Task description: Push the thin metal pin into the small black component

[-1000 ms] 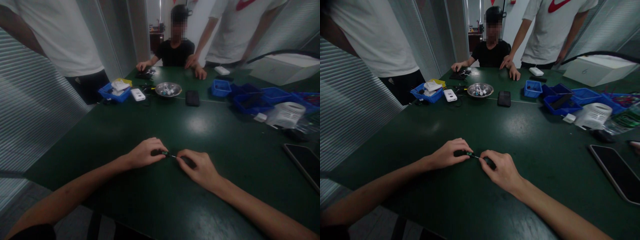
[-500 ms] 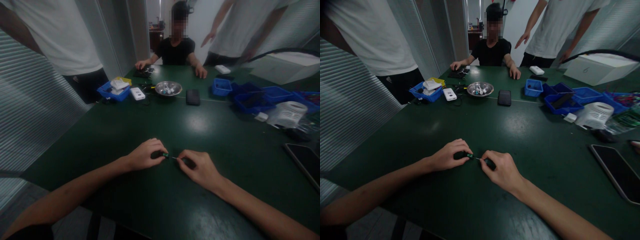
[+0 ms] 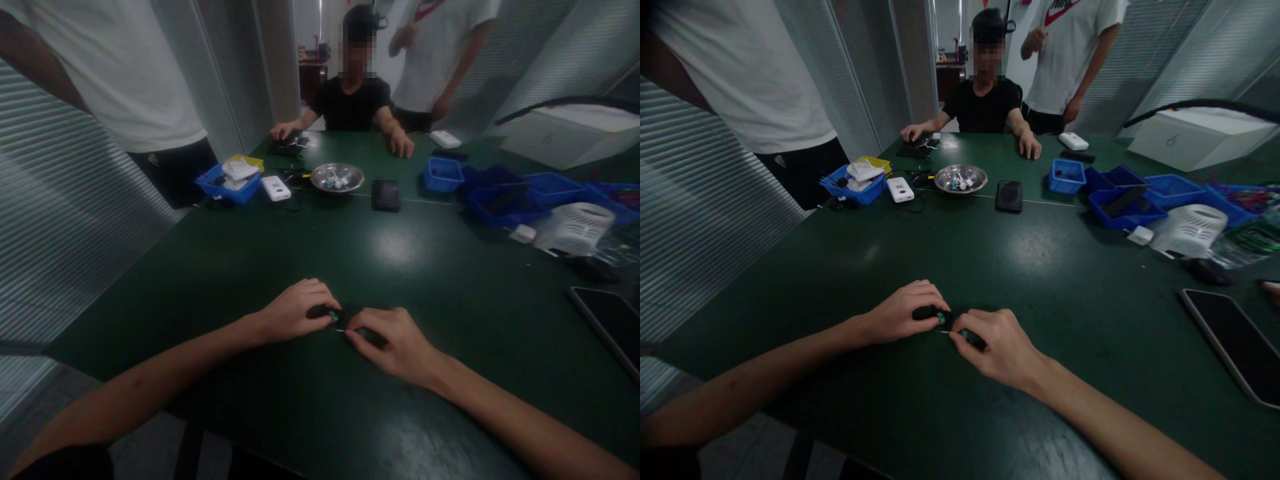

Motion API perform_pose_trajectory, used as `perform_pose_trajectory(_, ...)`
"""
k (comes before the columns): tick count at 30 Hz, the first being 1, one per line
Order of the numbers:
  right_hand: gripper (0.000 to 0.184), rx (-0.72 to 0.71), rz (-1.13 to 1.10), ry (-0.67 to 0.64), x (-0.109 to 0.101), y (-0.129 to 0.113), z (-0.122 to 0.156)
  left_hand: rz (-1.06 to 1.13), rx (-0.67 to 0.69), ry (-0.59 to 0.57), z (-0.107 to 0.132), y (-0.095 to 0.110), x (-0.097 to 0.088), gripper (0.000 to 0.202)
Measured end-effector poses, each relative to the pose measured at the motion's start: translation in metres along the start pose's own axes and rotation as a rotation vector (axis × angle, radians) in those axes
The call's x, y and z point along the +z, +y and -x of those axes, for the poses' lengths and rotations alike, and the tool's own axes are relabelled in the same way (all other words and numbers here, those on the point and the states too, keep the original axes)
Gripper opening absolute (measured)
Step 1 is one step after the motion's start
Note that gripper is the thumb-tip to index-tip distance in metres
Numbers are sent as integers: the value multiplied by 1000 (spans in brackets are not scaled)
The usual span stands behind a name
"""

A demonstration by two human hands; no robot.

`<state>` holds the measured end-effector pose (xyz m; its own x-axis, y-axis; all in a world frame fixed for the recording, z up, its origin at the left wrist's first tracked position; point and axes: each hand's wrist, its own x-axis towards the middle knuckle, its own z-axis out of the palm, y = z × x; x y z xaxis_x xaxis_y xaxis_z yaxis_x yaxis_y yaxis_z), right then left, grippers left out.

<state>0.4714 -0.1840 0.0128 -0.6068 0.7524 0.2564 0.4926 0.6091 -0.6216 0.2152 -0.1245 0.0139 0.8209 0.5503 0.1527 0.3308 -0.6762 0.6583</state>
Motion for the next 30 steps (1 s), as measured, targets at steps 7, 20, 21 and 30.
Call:
perform_pose_trajectory(7,17,137,63,105,-1,4,2,-3,-4,-10,0,1,-1,23)
perform_pose_trajectory(20,17,30,64,50,2,2,2,-17,19,-15,0,-1,0,25)
perform_pose_trajectory(21,17,34,58,57,1,2,3,-4,17,-10,1,-1,0,25)
perform_pose_trajectory(30,20,103,99,102,1,2,2,72,3,26,0,3,-1,28)
